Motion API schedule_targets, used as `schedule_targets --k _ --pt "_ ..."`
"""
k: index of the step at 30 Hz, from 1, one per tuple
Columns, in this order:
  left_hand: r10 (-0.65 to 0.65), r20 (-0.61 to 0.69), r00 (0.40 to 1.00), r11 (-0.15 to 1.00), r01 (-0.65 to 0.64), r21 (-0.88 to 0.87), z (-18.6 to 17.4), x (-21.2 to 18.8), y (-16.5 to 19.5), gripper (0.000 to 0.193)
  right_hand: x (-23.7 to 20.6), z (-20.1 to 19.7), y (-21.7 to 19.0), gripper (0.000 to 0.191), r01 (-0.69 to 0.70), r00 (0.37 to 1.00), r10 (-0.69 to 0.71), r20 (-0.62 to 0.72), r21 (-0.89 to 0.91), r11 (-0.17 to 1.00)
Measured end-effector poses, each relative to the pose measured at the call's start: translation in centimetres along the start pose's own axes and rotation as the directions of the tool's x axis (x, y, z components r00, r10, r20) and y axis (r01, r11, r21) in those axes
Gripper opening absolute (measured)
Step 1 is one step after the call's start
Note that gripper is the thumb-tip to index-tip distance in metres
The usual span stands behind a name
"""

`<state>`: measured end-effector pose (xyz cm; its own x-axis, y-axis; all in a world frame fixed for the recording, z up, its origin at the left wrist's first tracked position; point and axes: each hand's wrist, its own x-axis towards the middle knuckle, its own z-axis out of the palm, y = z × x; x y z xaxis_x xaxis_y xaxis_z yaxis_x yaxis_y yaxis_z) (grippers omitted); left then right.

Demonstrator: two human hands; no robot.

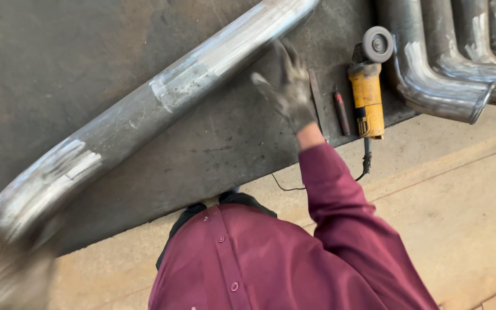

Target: The person picks up curved metal pipe fittings from a workbench and grinds their surfaces with an angle grinder, repositioning and turning each pipe to grind different areas. They also use a file on a pipe and set finished pipes aside on the bench.

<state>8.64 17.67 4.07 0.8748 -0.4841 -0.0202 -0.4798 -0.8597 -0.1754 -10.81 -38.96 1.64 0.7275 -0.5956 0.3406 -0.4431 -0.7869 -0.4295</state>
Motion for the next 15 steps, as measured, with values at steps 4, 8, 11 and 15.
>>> schedule_targets --k 4,8,11,15 --pt "-0.120 0.052 0.991 0.992 0.122 -0.038 3.1 -4.3 -5.6 0.089 5.6 1.3 -3.5 0.114 0.426 0.890 -0.327 0.318 -0.321 0.846" --pt "-0.165 0.066 0.984 0.980 0.171 -0.100 3.8 -4.9 -6.6 0.086 9.5 2.2 -6.5 0.116 0.578 0.790 -0.385 0.477 -0.372 0.726" --pt "-0.196 0.071 0.978 0.962 0.205 -0.178 2.9 -4.5 -7.4 0.084 10.8 2.9 -7.9 0.117 0.597 0.726 -0.329 0.604 -0.315 0.738" --pt "-0.282 0.066 0.957 0.862 0.283 -0.420 2.1 -1.8 -9.6 0.081 10.0 4.4 -10.2 0.114 0.551 0.712 -0.316 0.627 -0.221 0.805"
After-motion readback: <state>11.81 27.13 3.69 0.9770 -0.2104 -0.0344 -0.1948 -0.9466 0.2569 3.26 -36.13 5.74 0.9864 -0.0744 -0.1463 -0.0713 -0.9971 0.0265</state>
